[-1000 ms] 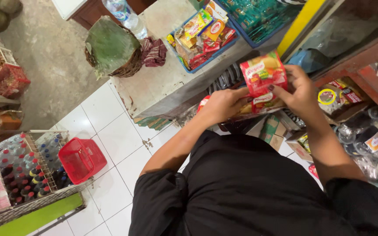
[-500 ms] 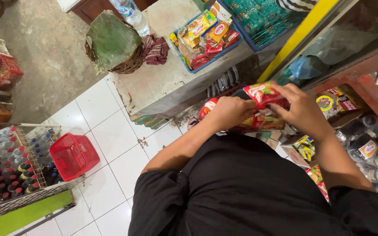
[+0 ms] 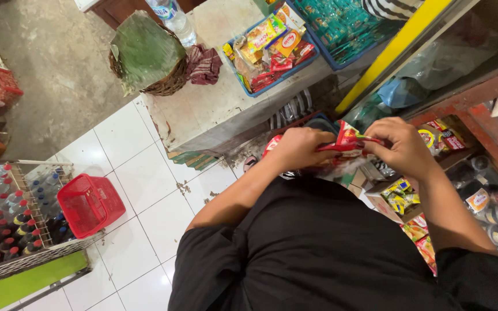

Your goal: The person stands in a small shop and unpacks a large plastic-wrapped bundle of red snack packets. They tear open the outer packaging and separate the individual packets, placing them onto a nearby shelf. The task involves repetitive tearing and placing motions.

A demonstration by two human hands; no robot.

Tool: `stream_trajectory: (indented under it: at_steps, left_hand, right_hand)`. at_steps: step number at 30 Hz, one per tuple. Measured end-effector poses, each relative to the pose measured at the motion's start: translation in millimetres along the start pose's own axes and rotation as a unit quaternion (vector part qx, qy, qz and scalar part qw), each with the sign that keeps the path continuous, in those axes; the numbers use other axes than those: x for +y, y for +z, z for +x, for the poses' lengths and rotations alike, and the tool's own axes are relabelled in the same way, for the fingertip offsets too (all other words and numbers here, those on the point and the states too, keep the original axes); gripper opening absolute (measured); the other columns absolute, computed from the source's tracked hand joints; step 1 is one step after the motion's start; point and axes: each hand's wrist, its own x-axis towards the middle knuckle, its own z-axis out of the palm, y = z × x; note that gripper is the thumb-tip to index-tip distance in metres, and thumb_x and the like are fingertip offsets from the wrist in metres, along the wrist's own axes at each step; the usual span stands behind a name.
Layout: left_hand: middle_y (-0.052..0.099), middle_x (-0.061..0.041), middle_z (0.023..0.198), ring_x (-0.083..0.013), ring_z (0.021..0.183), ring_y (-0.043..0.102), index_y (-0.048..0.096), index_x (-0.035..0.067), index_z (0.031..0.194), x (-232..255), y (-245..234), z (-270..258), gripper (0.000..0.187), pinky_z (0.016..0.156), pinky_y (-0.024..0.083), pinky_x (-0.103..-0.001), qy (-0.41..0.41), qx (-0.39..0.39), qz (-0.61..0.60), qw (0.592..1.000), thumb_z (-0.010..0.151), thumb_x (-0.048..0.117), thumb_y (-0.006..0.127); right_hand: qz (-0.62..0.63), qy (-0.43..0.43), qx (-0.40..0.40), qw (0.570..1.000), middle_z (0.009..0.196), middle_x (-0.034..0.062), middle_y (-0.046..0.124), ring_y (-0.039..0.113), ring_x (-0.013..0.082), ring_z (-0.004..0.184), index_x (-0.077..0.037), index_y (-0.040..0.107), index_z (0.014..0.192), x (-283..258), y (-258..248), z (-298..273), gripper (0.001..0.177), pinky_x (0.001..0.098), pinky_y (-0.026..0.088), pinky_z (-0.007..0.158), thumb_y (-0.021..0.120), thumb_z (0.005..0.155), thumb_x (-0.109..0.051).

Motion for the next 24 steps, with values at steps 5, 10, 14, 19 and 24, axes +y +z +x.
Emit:
stream_trajectory:
  at_steps: [5,10,14,19,24]
  left_hand:
    - [0.072,-0.016,0.094,-0.035,0.086,0.069,0.072,0.007,0.114,-2.7,-19.0,-2.4,0.039,0.075,0.054,-0.043,0.036,-0.055,-0.132,0.989,0.089,0.037,0.075]
    - [0.068,-0.014,0.103,-0.0342,0.096,0.067,0.073,0.005,0.106,5.1,-34.2,-0.1,0.029,0.084,0.053,-0.042,0.085,-0.044,-0.141,0.985,0.088,0.028,0.076]
    - [0.067,-0.014,0.11,-0.0337,0.104,0.067,0.071,0.003,0.107,10.5,-37.2,3.9,0.029,0.088,0.053,-0.041,0.091,-0.047,-0.155,0.983,0.09,0.027,0.074]
    - [0.067,-0.015,0.114,-0.0352,0.105,0.066,0.062,0.005,0.124,5.9,-32.2,0.4,0.036,0.087,0.052,-0.043,0.036,-0.095,-0.156,0.983,0.096,0.027,0.07]
    - [0.07,-0.014,0.106,-0.0367,0.095,0.067,0.061,0.008,0.109,-0.9,-21.0,-1.2,0.02,0.074,0.052,-0.048,0.006,-0.09,-0.069,0.994,0.098,0.024,0.064]
  right_hand:
    - [-0.024,-0.13,0.042,0.99,0.086,0.0043,0.068,0.064,0.0254,0.088,-0.007,0.066,0.082,-23.7,1.1,3.0,0.01,0.043,0.047,0.104,0.076,0.081,-0.009]
    - [-0.017,-0.154,0.059,0.986,0.087,0.0051,0.068,0.064,0.0254,0.092,-0.006,0.064,0.081,-28.7,-3.4,5.0,0.016,0.0427,0.048,0.104,0.08,0.08,-0.01]
    - [0.003,-0.153,0.077,0.985,0.088,0.0045,0.068,0.065,0.0224,0.092,-0.006,0.065,0.083,-24.9,-4.0,2.0,0.015,0.0431,0.05,0.106,0.079,0.083,-0.01]
    - [0.004,-0.131,0.094,0.987,0.093,0.0062,0.069,0.066,0.0267,0.101,-0.005,0.065,0.085,-14.2,-1.6,-0.3,0.015,0.0425,0.05,0.104,0.078,0.085,-0.01]
    - [-0.014,-0.121,0.101,0.987,0.095,0.0067,0.069,0.065,0.0281,0.105,-0.005,0.065,0.086,-7.1,0.6,-1.0,0.015,0.0427,0.05,0.103,0.078,0.087,-0.013]
